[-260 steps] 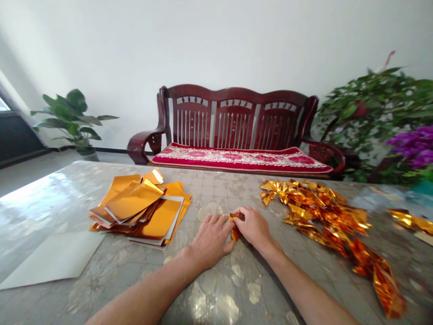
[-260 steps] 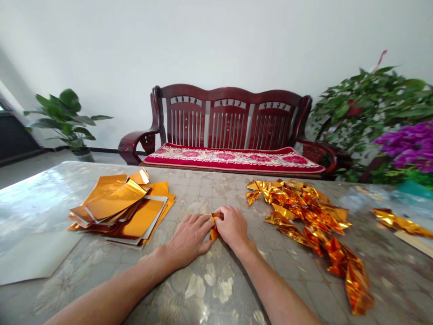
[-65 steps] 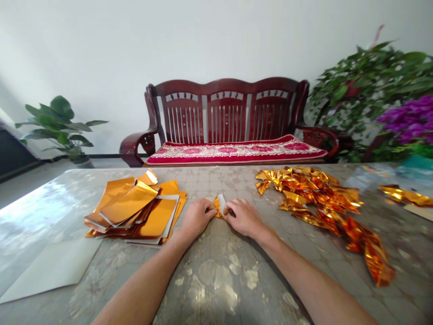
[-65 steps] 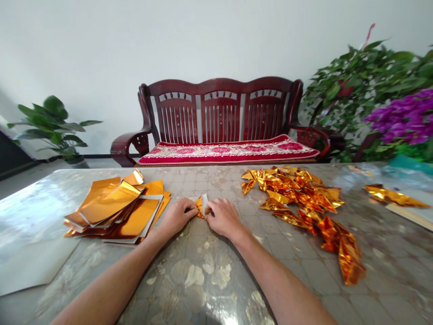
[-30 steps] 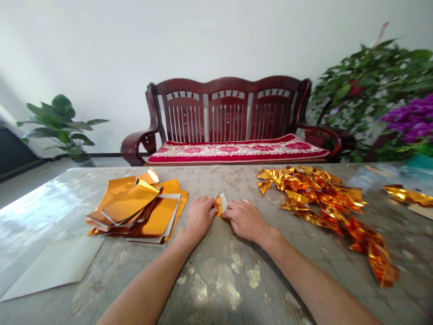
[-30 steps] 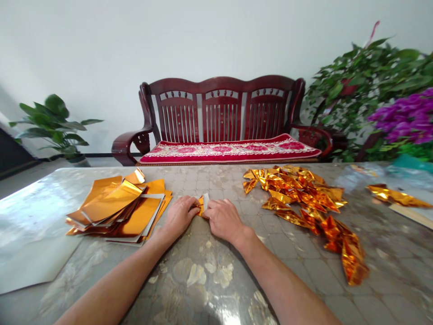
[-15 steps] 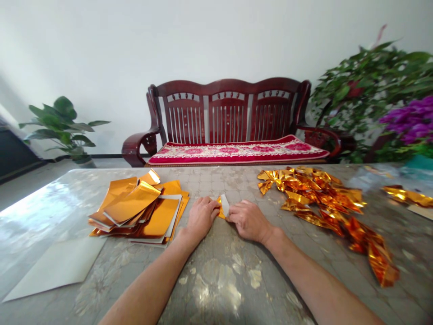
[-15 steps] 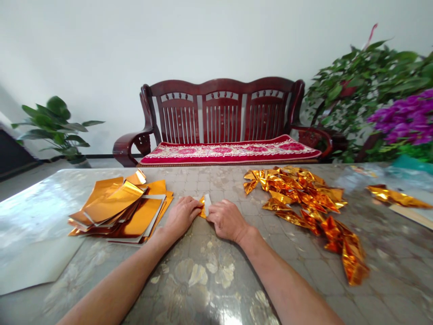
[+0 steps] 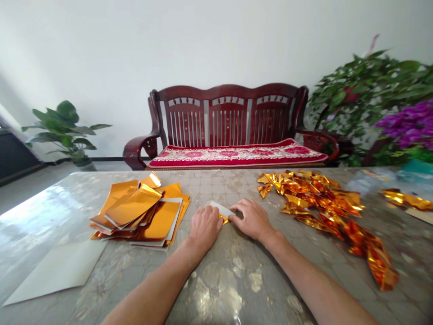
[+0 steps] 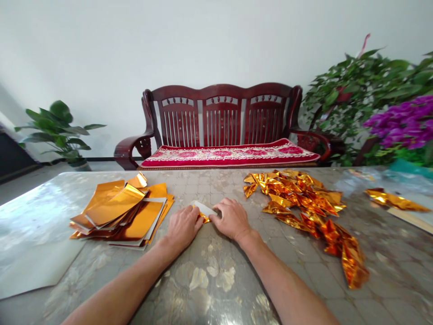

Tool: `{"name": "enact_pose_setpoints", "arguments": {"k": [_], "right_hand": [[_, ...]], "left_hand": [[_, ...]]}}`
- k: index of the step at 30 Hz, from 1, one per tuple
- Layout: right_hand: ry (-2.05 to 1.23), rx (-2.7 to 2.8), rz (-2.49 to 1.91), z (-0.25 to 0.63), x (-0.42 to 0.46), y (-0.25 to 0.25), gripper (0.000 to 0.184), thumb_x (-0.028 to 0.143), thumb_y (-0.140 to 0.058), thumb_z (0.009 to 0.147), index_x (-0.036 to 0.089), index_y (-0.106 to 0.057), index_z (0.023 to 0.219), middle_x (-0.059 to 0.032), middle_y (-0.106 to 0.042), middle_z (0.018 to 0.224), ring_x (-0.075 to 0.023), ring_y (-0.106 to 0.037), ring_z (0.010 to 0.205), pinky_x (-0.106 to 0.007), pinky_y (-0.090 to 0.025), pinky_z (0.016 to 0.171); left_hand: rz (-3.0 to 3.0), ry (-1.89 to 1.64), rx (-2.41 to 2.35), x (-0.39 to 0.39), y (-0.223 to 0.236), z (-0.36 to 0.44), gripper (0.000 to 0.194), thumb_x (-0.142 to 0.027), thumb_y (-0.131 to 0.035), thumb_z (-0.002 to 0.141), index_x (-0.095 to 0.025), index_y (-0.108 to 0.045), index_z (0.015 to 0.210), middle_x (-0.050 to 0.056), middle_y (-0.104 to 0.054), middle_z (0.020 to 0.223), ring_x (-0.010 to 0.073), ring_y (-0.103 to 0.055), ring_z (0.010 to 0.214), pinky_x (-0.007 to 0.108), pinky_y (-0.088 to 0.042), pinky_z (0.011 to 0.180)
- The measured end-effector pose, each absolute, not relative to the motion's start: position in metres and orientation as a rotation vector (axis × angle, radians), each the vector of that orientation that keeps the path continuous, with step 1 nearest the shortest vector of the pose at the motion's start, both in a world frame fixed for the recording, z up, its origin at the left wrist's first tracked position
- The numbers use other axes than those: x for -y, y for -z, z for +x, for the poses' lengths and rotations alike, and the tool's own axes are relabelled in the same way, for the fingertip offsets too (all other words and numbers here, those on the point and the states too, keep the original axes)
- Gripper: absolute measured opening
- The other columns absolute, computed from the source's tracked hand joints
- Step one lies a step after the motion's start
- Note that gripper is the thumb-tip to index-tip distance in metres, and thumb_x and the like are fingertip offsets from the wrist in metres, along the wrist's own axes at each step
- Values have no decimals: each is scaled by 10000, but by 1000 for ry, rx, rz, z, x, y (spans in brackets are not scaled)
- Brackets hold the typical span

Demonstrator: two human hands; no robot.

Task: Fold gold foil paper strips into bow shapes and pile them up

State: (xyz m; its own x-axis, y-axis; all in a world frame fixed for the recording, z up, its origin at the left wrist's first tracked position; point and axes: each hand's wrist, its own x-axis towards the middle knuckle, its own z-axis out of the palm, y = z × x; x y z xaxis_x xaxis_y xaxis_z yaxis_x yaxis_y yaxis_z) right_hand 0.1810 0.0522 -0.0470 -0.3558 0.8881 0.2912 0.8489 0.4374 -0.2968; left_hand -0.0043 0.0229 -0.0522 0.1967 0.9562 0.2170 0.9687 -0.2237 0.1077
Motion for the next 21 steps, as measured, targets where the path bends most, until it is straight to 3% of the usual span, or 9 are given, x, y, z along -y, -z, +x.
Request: {"name": "enact_pose_setpoints", "arguments": {"k": [3, 8, 11, 16, 21], "right_hand": [[-118, 2297, -1525, 174, -49, 44, 301, 462, -695, 800, 234, -692, 996, -57, -647, 1030, -234, -542, 1018, -326, -378, 863], [-183, 2277, -1569, 170, -49, 44, 226, 414, -715, 776, 217, -652, 866, -45, -626, 959, -220, -532, 970, -306, -365, 816], [-228, 2248, -1583, 169, -51, 46, 193, 366, -726, 753, 215, -640, 837, -32, -631, 928, -208, -536, 925, -291, -355, 770], [-282, 2233, -1572, 167, -54, 48, 147, 317, -705, 757, 227, -656, 862, -16, -650, 904, -202, -546, 896, -285, -343, 744], [-245, 2210, -1588, 164, -51, 49, 178, 388, -708, 775, 250, -671, 882, -16, -669, 923, -209, -546, 890, -293, -326, 728]], "left_hand": [[-2381, 370, 1953, -22, 54, -2, 162, -326, -497, 943, -199, -596, 958, 85, -656, 923, 235, -631, 861, 321, -426, 718], [-2437, 476, 1804, -21, 50, -12, 177, -375, -583, 890, -200, -590, 863, 80, -627, 970, 249, -589, 961, 336, -429, 805], [-2574, 557, 1797, -21, 46, -23, 161, -366, -596, 884, -205, -589, 881, 54, -617, 982, 215, -587, 945, 304, -432, 800], [-2650, 610, 1879, -27, 45, -33, 224, -415, -642, 857, -204, -595, 916, 34, -617, 943, 210, -599, 908, 299, -430, 780], [-2644, 646, 1885, -31, 51, -35, 173, -366, -626, 871, -203, -597, 917, 35, -619, 940, 206, -598, 896, 290, -428, 766]]}}
